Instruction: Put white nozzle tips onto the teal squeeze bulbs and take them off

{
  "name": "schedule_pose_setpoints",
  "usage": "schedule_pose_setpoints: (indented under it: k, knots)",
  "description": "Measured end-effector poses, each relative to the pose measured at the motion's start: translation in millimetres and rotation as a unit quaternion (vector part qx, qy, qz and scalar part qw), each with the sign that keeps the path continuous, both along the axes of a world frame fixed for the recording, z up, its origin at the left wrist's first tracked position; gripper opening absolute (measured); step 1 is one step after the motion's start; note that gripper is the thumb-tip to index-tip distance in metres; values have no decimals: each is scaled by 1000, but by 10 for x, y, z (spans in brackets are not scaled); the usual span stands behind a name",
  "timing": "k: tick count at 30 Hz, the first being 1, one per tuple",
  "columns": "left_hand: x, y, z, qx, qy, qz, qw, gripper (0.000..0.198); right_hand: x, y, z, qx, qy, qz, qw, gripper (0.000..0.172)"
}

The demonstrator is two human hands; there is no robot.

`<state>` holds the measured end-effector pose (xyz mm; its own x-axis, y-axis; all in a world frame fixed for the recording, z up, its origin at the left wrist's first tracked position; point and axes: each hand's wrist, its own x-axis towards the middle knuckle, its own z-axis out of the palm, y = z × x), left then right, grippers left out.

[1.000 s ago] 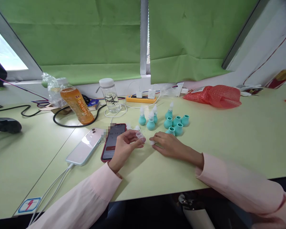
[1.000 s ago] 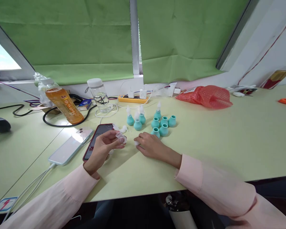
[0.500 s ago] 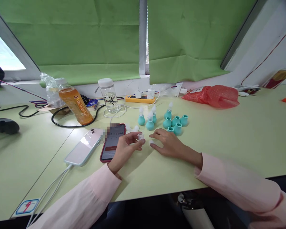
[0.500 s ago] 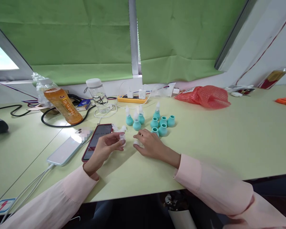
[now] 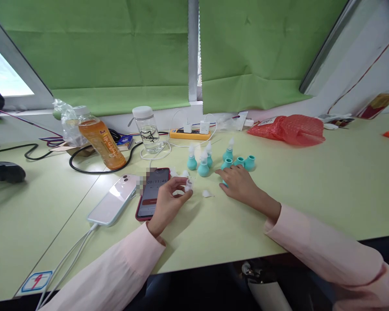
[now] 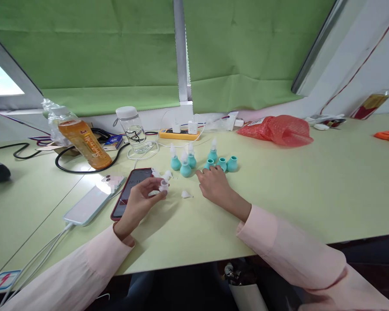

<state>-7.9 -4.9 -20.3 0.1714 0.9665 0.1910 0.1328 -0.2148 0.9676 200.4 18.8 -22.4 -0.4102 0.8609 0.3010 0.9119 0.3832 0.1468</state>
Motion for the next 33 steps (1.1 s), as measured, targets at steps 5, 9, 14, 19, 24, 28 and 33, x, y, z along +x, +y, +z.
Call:
schedule_pose_setpoints:
  k: [5,9,14,19,24,28,33]
  knots:
    - [14,-41,52,-9,-4,-33,999,31,-75,-89,13,66,199,137,968,45]
    - [25,-72,93,-18,-60,-82,995,42,-162,-179,-10,5,346,186,919,55]
    - [16,-51,93,-13,-95,-65,993,28,-256,-313,-17,-55,403,244,880,50]
    - [15,-41,89,-53,-126,-51,989,18,-335,-455,-13,-184,363,271,872,54]
    - [1,-41,79,-70,-106,-45,991,17,-344,-506,-15,-223,315,246,889,46]
    - [5,-43,78,-58,-131,-28,989,16,-348,-441,-21,-126,379,242,884,27]
    - [15,-60,101,-62,-171,-21,983,31,-343,-342,-16,6,401,193,895,21]
